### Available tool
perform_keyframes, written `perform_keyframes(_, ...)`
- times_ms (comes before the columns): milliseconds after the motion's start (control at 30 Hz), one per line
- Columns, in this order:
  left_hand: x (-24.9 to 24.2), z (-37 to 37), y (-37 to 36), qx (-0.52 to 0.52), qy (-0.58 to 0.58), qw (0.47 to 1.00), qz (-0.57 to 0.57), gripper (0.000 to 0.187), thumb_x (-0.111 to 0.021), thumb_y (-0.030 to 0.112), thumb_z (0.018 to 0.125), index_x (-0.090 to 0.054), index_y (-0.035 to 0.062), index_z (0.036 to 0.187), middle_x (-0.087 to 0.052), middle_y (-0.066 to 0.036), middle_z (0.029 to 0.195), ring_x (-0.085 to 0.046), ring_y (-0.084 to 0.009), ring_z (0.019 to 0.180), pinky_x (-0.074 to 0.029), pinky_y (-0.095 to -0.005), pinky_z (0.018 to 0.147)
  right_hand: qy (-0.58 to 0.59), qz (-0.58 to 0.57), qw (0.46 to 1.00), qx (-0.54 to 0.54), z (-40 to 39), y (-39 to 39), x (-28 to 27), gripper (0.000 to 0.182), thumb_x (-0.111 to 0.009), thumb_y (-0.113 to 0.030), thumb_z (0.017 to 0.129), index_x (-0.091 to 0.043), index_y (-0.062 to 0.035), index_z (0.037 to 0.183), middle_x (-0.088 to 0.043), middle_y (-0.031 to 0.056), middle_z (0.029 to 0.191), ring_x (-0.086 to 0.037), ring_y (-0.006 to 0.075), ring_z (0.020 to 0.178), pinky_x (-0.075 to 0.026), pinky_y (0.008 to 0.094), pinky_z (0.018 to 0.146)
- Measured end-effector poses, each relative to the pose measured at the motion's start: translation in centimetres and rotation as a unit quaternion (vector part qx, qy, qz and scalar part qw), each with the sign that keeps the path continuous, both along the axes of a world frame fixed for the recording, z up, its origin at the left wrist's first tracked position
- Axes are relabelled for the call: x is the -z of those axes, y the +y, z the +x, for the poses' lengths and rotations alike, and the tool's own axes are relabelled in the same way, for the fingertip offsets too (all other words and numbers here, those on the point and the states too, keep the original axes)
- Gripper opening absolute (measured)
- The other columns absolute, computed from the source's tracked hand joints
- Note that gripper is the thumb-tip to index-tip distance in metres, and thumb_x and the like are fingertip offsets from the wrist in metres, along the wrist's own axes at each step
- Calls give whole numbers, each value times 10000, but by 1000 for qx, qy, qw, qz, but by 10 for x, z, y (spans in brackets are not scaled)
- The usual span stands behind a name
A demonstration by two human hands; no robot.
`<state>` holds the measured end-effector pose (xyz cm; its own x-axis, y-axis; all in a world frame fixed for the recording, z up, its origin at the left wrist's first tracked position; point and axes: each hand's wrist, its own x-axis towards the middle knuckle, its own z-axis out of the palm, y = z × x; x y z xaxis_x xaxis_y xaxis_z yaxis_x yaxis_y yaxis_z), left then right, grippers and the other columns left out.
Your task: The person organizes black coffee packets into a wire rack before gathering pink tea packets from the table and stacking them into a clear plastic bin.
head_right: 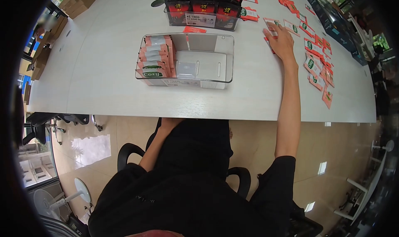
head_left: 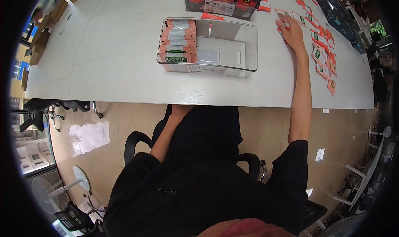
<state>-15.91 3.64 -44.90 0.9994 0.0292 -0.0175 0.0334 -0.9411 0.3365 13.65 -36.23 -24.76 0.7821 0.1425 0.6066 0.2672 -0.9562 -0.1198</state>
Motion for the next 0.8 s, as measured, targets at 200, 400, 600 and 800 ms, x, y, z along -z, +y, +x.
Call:
perform_keyframes(200,-4,32,11,-6,29,999,15,664,-766,323,876,-534,14,1415,-515,-203,1462,-444,-391,1388,-381,-566,1098,220,131,965,-63,-26,29,-41,341,-682,-420,956,-763,-130,1115,-712,136,1195,-683,277,1031,-445,428,1025)
perform_keyframes(400,-7,-2,-22,9,32,999,7,660,-766,321,876,-536,15,1413,-518,-203,1457,-448,-390,1382,-384,-564,1094,89,90,990,-61,-34,37,-40,400,-773,-303,887,-681,-75,1203,-709,123,1167,-659,275,1022,-482,393,969)
perform_keyframes(600,-8,5,-4,66,23,997,-18,657,-766,320,875,-539,15,1411,-521,-202,1452,-453,-389,1376,-387,-562,1091,108,99,985,-89,-35,31,-38,431,-778,-233,877,-617,-72,1242,-698,113,1184,-606,309,1147,-478,428,991)
perform_keyframes(800,-16,3,21,118,17,993,-21,653,-766,319,875,-541,16,1408,-525,-202,1447,-458,-387,1370,-390,-560,1087,-17,31,995,-92,-39,42,-35,485,-775,-276,886,-587,-82,1289,-693,142,1154,-593,320,1167,-418,476,1065)
